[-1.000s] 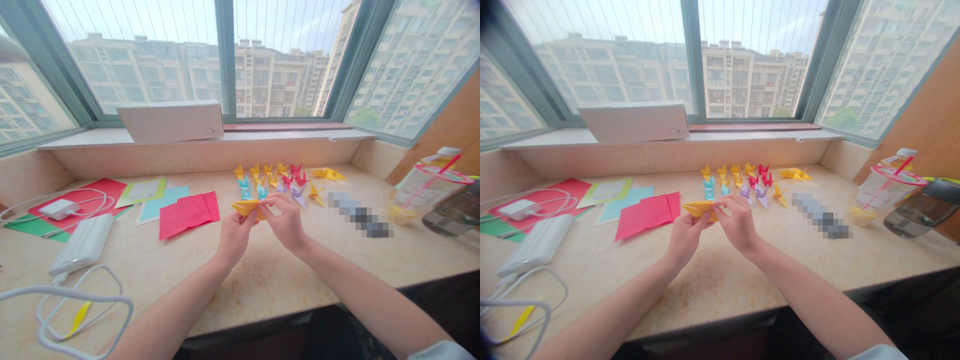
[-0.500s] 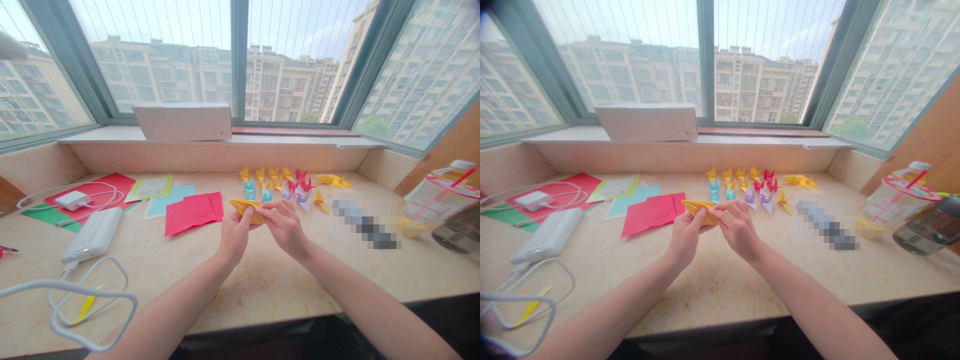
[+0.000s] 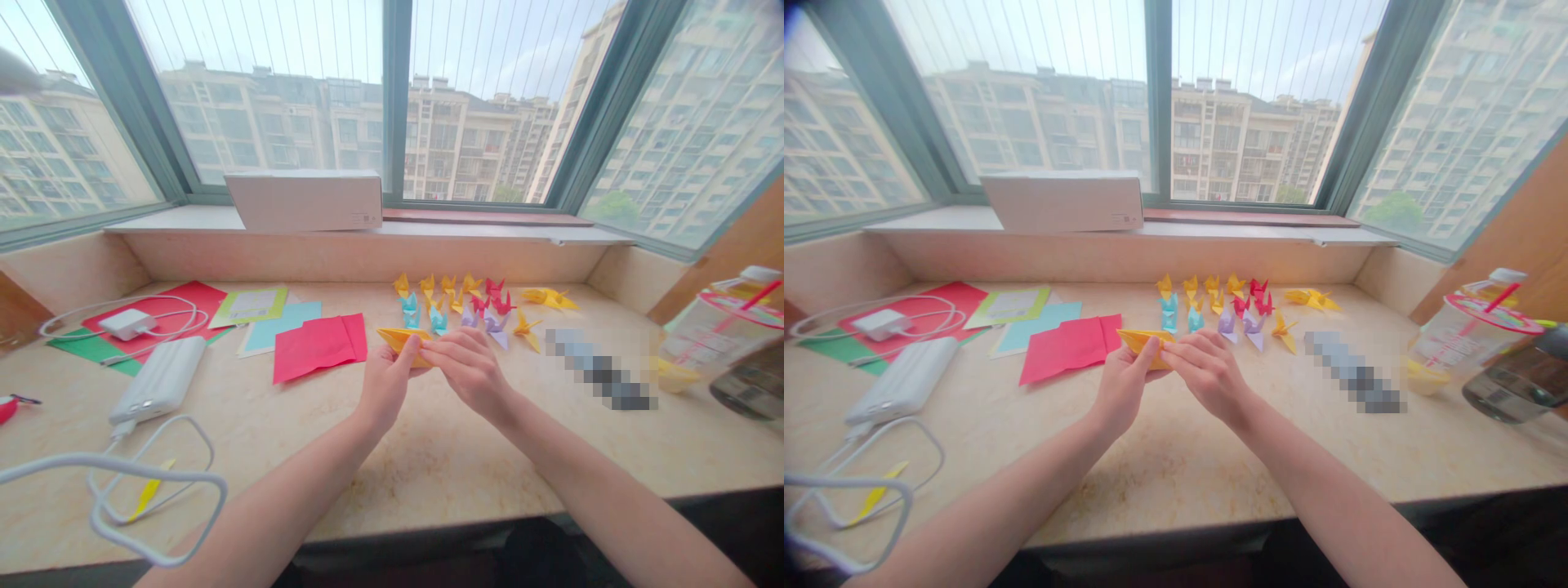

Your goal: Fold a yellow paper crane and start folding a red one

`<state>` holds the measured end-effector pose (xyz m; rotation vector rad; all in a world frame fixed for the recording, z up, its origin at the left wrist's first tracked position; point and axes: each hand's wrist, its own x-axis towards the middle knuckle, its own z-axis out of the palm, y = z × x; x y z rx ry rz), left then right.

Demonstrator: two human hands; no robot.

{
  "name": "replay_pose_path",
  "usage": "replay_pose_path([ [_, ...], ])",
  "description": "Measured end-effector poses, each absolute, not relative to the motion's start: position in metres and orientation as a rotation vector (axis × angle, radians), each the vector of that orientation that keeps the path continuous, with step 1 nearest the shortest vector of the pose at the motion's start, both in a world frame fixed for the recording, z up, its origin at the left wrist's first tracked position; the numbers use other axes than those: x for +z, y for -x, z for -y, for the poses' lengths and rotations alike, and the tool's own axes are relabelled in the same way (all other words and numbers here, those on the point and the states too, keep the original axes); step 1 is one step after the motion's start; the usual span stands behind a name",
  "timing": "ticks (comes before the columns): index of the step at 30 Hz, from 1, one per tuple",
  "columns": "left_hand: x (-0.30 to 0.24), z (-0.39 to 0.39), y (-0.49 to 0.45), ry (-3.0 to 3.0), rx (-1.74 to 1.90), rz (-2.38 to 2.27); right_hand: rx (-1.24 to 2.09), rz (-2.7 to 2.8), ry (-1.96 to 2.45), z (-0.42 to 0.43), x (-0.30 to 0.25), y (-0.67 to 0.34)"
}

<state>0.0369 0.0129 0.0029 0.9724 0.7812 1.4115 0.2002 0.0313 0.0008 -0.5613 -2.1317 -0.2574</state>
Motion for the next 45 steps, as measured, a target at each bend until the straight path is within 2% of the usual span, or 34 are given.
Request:
replay_pose_path([
  [14,-0.002,-0.021,-0.032,-1.096,1.42,-0.808,0.272,1.786,0.762,-0.028,0.003,-0.184],
  [20,-0.006,-0.021,-0.031,-1.239,1.388,-0.802,0.615,1.564,0.968,-0.029,0.0,-0.182],
  [28,-0.008,-0.025,-0.028,-1.302,1.406,-0.917,1.069,1.545,0.965,-0.032,0.0,-0.18],
  [32,-0.006,-0.027,-0.027,-1.303,1.435,-0.994,1.114,1.569,0.976,-0.031,-0.002,-0.178],
  [41,0.0,-0.027,-0.028,-1.169,1.274,-0.76,1.233,1.282,0.906,-0.037,0.006,-0.183],
  [45,-0.004,-0.031,-0.027,-1.235,1.275,-0.82,1.29,1.309,0.921,-0.042,0.005,-0.187],
])
